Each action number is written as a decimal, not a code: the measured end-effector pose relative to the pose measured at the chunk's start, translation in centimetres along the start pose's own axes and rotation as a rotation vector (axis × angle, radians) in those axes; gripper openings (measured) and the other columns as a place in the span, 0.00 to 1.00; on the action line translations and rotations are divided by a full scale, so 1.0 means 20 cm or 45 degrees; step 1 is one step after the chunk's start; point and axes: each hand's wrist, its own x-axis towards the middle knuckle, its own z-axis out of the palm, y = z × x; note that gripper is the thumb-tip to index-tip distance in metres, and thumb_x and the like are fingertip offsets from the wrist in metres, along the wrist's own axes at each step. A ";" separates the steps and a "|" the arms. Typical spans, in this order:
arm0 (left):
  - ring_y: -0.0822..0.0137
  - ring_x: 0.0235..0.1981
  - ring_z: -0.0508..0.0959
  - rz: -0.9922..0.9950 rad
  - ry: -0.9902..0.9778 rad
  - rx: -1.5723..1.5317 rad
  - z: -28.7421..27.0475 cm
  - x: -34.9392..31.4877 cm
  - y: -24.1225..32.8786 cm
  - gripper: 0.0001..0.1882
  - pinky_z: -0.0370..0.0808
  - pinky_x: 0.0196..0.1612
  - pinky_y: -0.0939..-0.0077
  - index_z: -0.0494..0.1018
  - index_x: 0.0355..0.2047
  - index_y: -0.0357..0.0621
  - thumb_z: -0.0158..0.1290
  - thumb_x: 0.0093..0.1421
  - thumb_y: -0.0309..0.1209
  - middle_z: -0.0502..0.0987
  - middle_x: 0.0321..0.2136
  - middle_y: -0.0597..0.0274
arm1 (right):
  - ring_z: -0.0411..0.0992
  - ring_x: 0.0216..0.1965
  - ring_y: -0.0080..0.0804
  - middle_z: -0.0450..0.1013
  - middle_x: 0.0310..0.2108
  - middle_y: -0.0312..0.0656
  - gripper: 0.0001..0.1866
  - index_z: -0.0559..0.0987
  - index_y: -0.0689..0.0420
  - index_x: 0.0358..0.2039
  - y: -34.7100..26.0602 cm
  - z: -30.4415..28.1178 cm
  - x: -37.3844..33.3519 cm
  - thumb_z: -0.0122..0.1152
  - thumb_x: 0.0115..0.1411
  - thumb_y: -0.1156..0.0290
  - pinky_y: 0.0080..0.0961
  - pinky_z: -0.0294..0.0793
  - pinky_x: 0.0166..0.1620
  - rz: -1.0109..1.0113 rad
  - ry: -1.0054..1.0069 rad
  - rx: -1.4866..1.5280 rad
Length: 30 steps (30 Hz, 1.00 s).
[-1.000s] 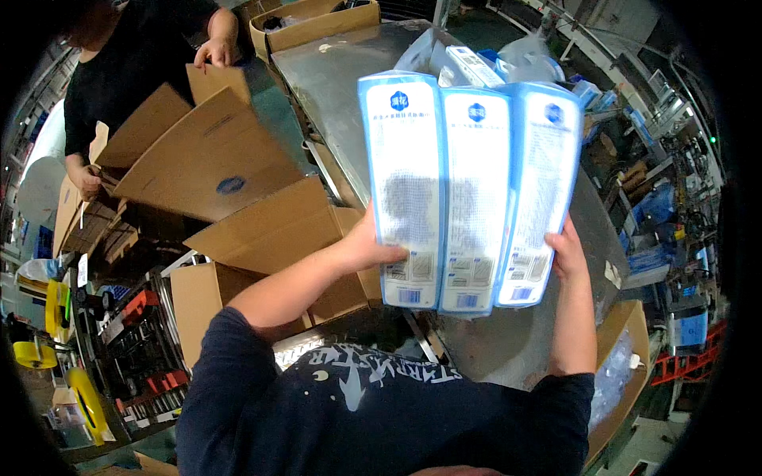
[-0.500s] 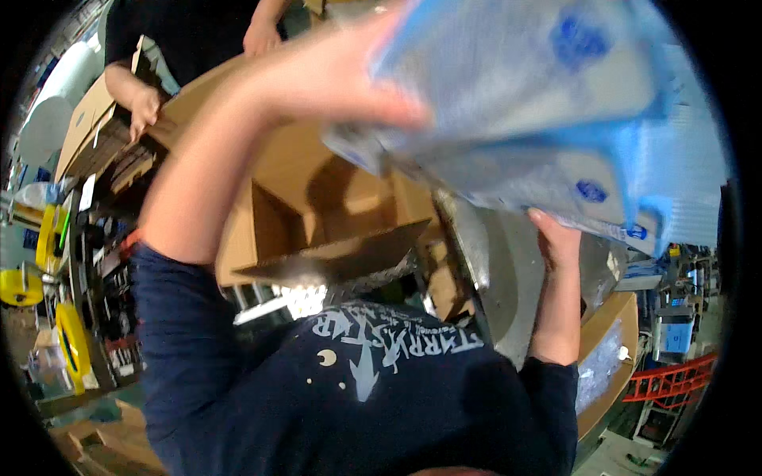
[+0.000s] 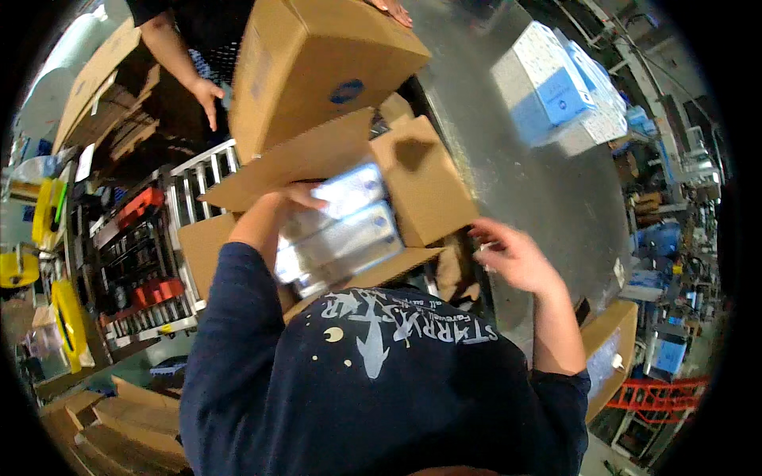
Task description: The person assembles cardboard boxes and packs several blue milk cartons into each box before moving the filled boxes onto a conveyor belt.
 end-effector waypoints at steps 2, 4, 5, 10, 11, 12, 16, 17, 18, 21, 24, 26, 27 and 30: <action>0.47 0.45 0.70 -0.146 0.155 -0.127 0.09 0.15 -0.22 0.30 0.65 0.48 0.56 0.65 0.48 0.40 0.52 0.51 0.48 0.71 0.44 0.48 | 0.69 0.43 0.44 0.70 0.43 0.48 0.25 0.67 0.56 0.51 -0.02 -0.03 -0.02 0.57 0.52 0.65 0.32 0.68 0.46 -0.136 -0.276 -0.221; 0.49 0.48 0.68 -0.171 0.715 0.158 0.23 -0.01 -0.01 0.36 0.61 0.50 0.46 0.56 0.56 0.46 0.53 0.49 0.47 0.67 0.48 0.47 | 0.69 0.43 0.47 0.70 0.44 0.49 0.26 0.67 0.56 0.51 0.13 -0.08 -0.08 0.58 0.51 0.64 0.34 0.67 0.47 -0.088 -0.338 -0.171; 0.49 0.56 0.59 -0.297 0.703 0.196 0.32 -0.03 0.04 0.40 0.53 0.55 0.46 0.55 0.58 0.48 0.53 0.47 0.51 0.58 0.55 0.45 | 0.69 0.44 0.44 0.70 0.44 0.48 0.27 0.67 0.56 0.52 0.22 -0.11 -0.10 0.59 0.51 0.64 0.33 0.67 0.47 -0.115 -0.218 -0.107; 0.48 0.50 0.68 0.540 -0.276 0.122 0.33 0.03 0.35 0.21 0.64 0.50 0.58 0.72 0.41 0.46 0.48 0.53 0.47 0.70 0.45 0.44 | 0.69 0.44 0.31 0.70 0.46 0.44 0.27 0.67 0.58 0.52 0.43 -0.55 -0.06 0.61 0.51 0.66 0.26 0.69 0.46 0.216 0.174 0.095; 0.50 0.42 0.72 0.563 -0.164 0.178 0.10 0.04 0.53 0.14 0.67 0.44 0.61 0.73 0.34 0.46 0.48 0.53 0.41 0.73 0.36 0.46 | 0.69 0.46 0.34 0.70 0.46 0.46 0.27 0.68 0.58 0.52 0.46 -0.66 0.01 0.61 0.51 0.66 0.28 0.68 0.47 0.240 0.304 -0.027; 0.53 0.35 0.76 0.577 -0.054 0.227 -0.12 0.05 0.73 0.09 0.70 0.38 0.64 0.74 0.26 0.45 0.47 0.53 0.35 0.75 0.27 0.48 | 0.69 0.48 0.35 0.69 0.47 0.48 0.27 0.68 0.58 0.51 0.53 -0.76 0.12 0.61 0.50 0.67 0.29 0.68 0.48 0.107 0.475 -0.154; 0.50 0.33 0.75 0.598 0.526 -0.093 -0.72 0.30 1.20 0.13 0.72 0.34 0.63 0.71 0.36 0.42 0.47 0.54 0.36 0.75 0.32 0.48 | 0.66 0.49 0.47 0.68 0.46 0.54 0.30 0.69 0.58 0.50 0.72 -1.21 0.58 0.62 0.46 0.61 0.33 0.64 0.51 0.167 0.951 -0.776; 0.51 0.39 0.73 0.568 0.608 -0.078 -0.80 0.38 1.29 0.17 0.70 0.40 0.61 0.69 0.42 0.44 0.47 0.54 0.39 0.73 0.38 0.48 | 0.62 0.53 0.48 0.63 0.51 0.54 0.33 0.67 0.56 0.52 0.71 -1.33 0.69 0.62 0.46 0.58 0.36 0.62 0.53 0.284 0.851 -0.743; 0.52 0.46 0.70 0.535 0.684 -0.065 -0.82 0.46 1.38 0.21 0.68 0.46 0.60 0.67 0.47 0.47 0.47 0.54 0.41 0.70 0.44 0.48 | 0.60 0.54 0.49 0.60 0.54 0.54 0.36 0.64 0.54 0.55 0.76 -1.40 0.81 0.62 0.45 0.55 0.37 0.61 0.54 0.378 0.878 -0.904; 0.49 0.59 0.54 0.290 0.859 0.511 -0.65 0.82 1.51 0.31 0.53 0.56 0.44 0.57 0.57 0.52 0.46 0.54 0.47 0.54 0.58 0.49 | 0.55 0.57 0.50 0.56 0.57 0.52 0.42 0.58 0.47 0.59 0.89 -1.60 1.08 0.62 0.43 0.50 0.40 0.59 0.55 0.543 0.921 -1.153; 0.48 0.62 0.42 0.224 0.720 0.509 -0.68 0.81 1.60 0.35 0.43 0.53 0.30 0.55 0.58 0.55 0.47 0.52 0.51 0.47 0.61 0.51 | 0.57 0.56 0.48 0.59 0.54 0.51 0.44 0.55 0.41 0.61 1.01 -1.65 1.11 0.60 0.42 0.50 0.38 0.60 0.55 0.746 0.807 -0.900; 0.47 0.62 0.45 0.241 0.757 0.542 -0.70 0.81 1.59 0.35 0.44 0.53 0.31 0.56 0.58 0.55 0.47 0.52 0.52 0.49 0.60 0.50 | 0.65 0.49 0.50 0.64 0.50 0.50 0.41 0.59 0.43 0.59 1.06 -1.66 1.05 0.58 0.41 0.55 0.38 0.67 0.49 0.588 0.914 -0.802; 0.47 0.62 0.45 0.220 0.760 0.559 -0.70 0.82 1.59 0.35 0.44 0.53 0.31 0.55 0.58 0.55 0.47 0.51 0.52 0.49 0.60 0.49 | 0.67 0.46 0.48 0.66 0.47 0.50 0.39 0.61 0.44 0.58 1.02 -1.60 1.00 0.58 0.42 0.53 0.36 0.68 0.47 0.569 0.878 -0.826; 0.46 0.62 0.44 0.192 0.701 0.563 -0.69 0.82 1.58 0.36 0.43 0.54 0.31 0.55 0.58 0.54 0.46 0.52 0.53 0.48 0.60 0.49 | 0.71 0.41 0.41 0.71 0.40 0.49 0.35 0.65 0.48 0.55 1.20 -1.56 0.89 0.58 0.46 0.49 0.32 0.69 0.45 0.401 0.934 -0.240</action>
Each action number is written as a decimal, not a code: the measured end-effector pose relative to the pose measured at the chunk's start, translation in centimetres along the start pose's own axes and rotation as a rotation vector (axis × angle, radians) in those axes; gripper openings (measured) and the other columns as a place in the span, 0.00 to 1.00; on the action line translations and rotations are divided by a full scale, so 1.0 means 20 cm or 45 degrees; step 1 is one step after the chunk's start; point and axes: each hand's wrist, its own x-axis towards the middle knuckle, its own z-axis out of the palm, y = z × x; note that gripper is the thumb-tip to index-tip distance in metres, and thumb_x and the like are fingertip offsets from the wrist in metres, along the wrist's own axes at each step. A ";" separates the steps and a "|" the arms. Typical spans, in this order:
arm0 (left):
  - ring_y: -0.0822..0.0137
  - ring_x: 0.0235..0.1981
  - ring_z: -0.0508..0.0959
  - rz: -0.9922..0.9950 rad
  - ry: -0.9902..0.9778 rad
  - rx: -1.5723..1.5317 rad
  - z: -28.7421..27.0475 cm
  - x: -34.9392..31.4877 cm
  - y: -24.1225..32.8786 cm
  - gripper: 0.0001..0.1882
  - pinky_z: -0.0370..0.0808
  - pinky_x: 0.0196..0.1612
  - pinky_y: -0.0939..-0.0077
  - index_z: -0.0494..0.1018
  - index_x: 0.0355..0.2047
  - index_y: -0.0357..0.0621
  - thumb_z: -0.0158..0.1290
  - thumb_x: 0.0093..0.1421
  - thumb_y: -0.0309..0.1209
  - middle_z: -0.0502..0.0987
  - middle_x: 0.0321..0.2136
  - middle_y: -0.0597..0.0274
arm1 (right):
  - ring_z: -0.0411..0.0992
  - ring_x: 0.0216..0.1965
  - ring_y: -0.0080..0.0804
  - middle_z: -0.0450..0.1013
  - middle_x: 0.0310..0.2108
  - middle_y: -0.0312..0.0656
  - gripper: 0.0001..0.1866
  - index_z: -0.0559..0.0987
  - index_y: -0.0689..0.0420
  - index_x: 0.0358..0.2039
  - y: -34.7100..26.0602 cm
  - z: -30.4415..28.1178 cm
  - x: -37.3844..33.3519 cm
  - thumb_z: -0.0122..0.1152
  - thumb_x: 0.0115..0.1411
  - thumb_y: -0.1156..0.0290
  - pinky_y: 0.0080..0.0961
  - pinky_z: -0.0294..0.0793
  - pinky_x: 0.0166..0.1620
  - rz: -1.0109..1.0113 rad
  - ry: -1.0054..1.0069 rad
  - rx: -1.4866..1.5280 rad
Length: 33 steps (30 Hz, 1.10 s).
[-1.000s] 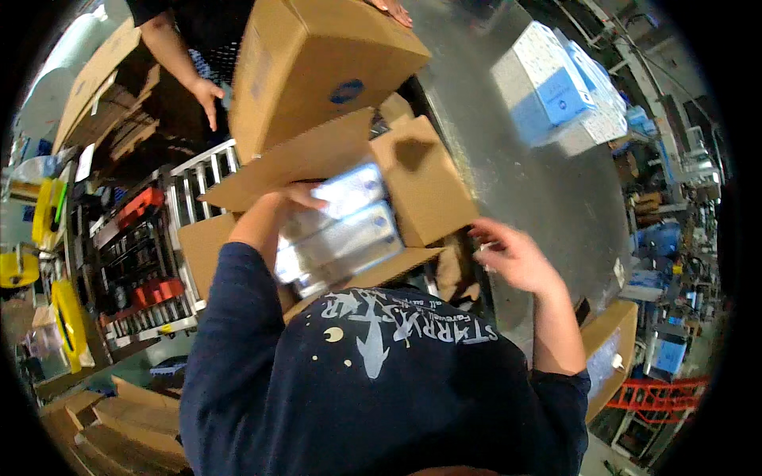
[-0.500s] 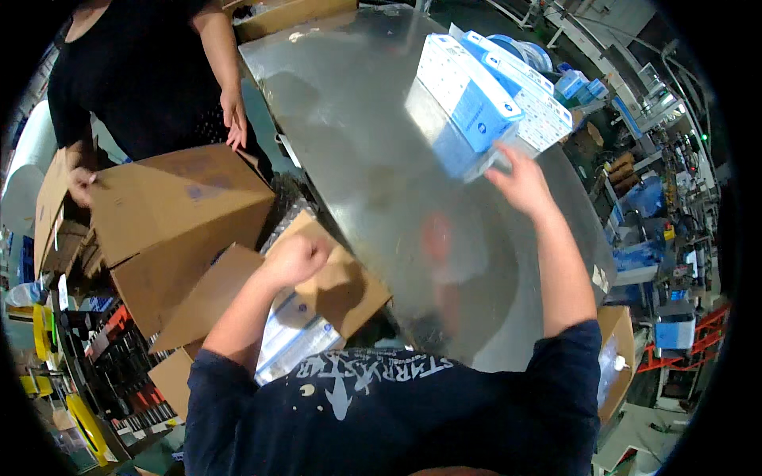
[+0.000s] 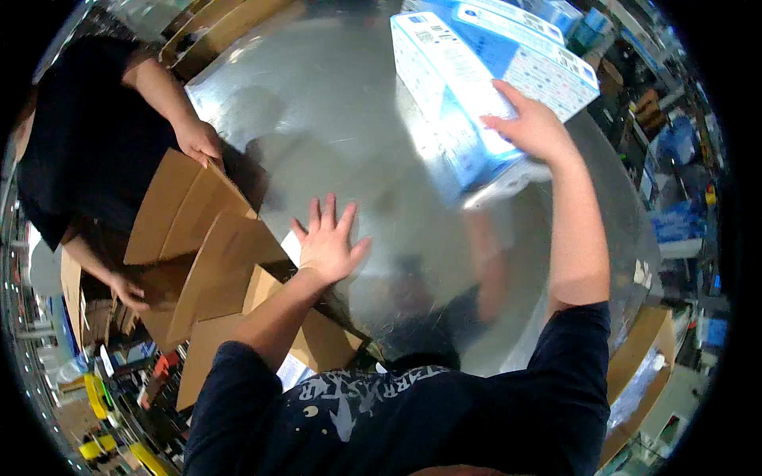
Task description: The person assembles cardboard boxes and packs several blue milk cartons into each box before moving the filled boxes onto a conveyor belt.
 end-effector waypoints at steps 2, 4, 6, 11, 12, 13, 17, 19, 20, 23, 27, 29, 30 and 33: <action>0.46 0.62 0.43 -0.020 -0.018 0.007 0.02 0.00 -0.01 0.36 0.43 0.54 0.32 0.54 0.58 0.54 0.46 0.52 0.54 0.47 0.60 0.48 | 0.73 0.35 0.34 0.74 0.35 0.46 0.34 0.67 0.52 0.53 0.19 -0.10 0.03 0.59 0.49 0.47 0.29 0.69 0.43 0.193 0.213 0.212; 0.46 0.62 0.42 0.000 -0.052 0.017 0.00 0.02 0.01 0.36 0.43 0.54 0.32 0.54 0.59 0.54 0.46 0.52 0.54 0.46 0.61 0.48 | 0.73 0.39 0.36 0.72 0.41 0.49 0.37 0.68 0.58 0.52 0.49 -0.26 0.10 0.62 0.45 0.48 0.31 0.69 0.44 0.221 0.780 0.068; 0.46 0.62 0.42 0.022 -0.057 0.022 -0.01 0.04 0.02 0.37 0.43 0.54 0.32 0.53 0.59 0.54 0.46 0.52 0.54 0.45 0.61 0.48 | 0.67 0.50 0.42 0.68 0.48 0.50 0.38 0.68 0.58 0.52 0.66 -0.41 0.13 0.63 0.43 0.49 0.30 0.66 0.49 0.334 0.950 -0.173; 0.45 0.61 0.45 0.013 -0.006 0.056 0.00 0.03 -0.01 0.36 0.43 0.53 0.31 0.56 0.58 0.54 0.46 0.51 0.55 0.47 0.60 0.47 | 0.68 0.46 0.36 0.70 0.44 0.45 0.33 0.70 0.57 0.50 0.71 -0.36 0.29 0.64 0.45 0.54 0.28 0.66 0.46 0.390 0.828 0.672; 0.45 0.61 0.45 0.019 -0.015 0.048 0.01 0.02 -0.01 0.36 0.43 0.53 0.31 0.56 0.58 0.54 0.46 0.51 0.55 0.47 0.60 0.47 | 0.68 0.38 0.29 0.72 0.38 0.39 0.29 0.72 0.57 0.48 0.73 -0.42 0.28 0.63 0.47 0.56 0.25 0.66 0.41 0.556 0.605 0.829; 0.45 0.61 0.45 0.027 -0.023 0.040 0.01 0.03 -0.01 0.36 0.43 0.53 0.31 0.56 0.58 0.54 0.46 0.51 0.55 0.47 0.60 0.48 | 0.67 0.35 0.26 0.72 0.37 0.38 0.28 0.72 0.57 0.48 0.72 -0.42 0.30 0.63 0.47 0.57 0.23 0.66 0.38 0.458 0.566 0.778; 0.45 0.62 0.43 -0.007 -0.054 0.014 0.01 0.02 -0.02 0.36 0.42 0.54 0.33 0.56 0.58 0.55 0.45 0.51 0.55 0.46 0.61 0.48 | 0.66 0.31 0.22 0.72 0.34 0.36 0.28 0.73 0.57 0.47 0.30 -0.10 0.25 0.61 0.47 0.54 0.20 0.65 0.35 0.182 -0.085 0.883; 0.45 0.62 0.43 -0.002 -0.035 -0.012 0.01 0.02 -0.03 0.36 0.42 0.55 0.33 0.56 0.58 0.54 0.45 0.51 0.54 0.46 0.61 0.47 | 0.67 0.30 0.23 0.73 0.33 0.36 0.29 0.73 0.56 0.45 0.18 0.02 0.21 0.61 0.47 0.50 0.21 0.66 0.32 0.120 -0.314 0.876; 0.45 0.62 0.43 -0.005 -0.037 -0.012 0.01 0.02 -0.03 0.36 0.42 0.55 0.33 0.56 0.58 0.54 0.46 0.51 0.54 0.46 0.61 0.47 | 0.68 0.31 0.24 0.73 0.34 0.36 0.29 0.74 0.56 0.44 0.11 0.01 0.18 0.61 0.46 0.49 0.22 0.67 0.31 0.104 -0.337 0.722; 0.45 0.62 0.43 -0.017 -0.066 -0.009 0.00 0.00 -0.02 0.36 0.42 0.55 0.33 0.56 0.58 0.54 0.46 0.52 0.54 0.46 0.61 0.48 | 0.72 0.32 0.25 0.75 0.31 0.40 0.27 0.73 0.58 0.46 0.01 -0.11 0.26 0.61 0.46 0.57 0.22 0.72 0.33 -0.094 -0.256 0.080; 0.44 0.62 0.43 -0.009 -0.058 -0.008 0.02 0.01 -0.02 0.36 0.42 0.54 0.34 0.56 0.58 0.53 0.47 0.51 0.53 0.47 0.61 0.48 | 0.70 0.44 0.40 0.71 0.42 0.51 0.35 0.67 0.56 0.53 -0.09 -0.06 0.47 0.59 0.45 0.54 0.30 0.69 0.45 -0.117 0.225 -0.301; 0.44 0.62 0.44 0.020 -0.026 -0.042 0.03 0.02 -0.02 0.36 0.42 0.54 0.34 0.57 0.57 0.54 0.48 0.50 0.53 0.47 0.60 0.47 | 0.65 0.51 0.47 0.65 0.50 0.55 0.38 0.68 0.58 0.51 -0.17 -0.06 0.47 0.57 0.42 0.47 0.34 0.63 0.52 0.133 0.154 -0.255; 0.44 0.62 0.44 0.027 -0.019 -0.046 0.02 0.02 -0.01 0.36 0.42 0.54 0.34 0.57 0.57 0.54 0.48 0.50 0.53 0.48 0.60 0.47 | 0.64 0.51 0.47 0.65 0.50 0.55 0.39 0.66 0.58 0.52 -0.17 -0.06 0.47 0.56 0.42 0.47 0.33 0.63 0.53 0.135 0.125 -0.219; 0.46 0.62 0.45 0.016 0.033 -0.062 0.01 0.01 0.00 0.34 0.42 0.55 0.35 0.58 0.57 0.55 0.48 0.51 0.52 0.49 0.60 0.49 | 0.63 0.53 0.48 0.63 0.52 0.55 0.42 0.62 0.56 0.56 -0.19 -0.06 0.43 0.55 0.43 0.46 0.32 0.62 0.54 0.082 0.026 -0.143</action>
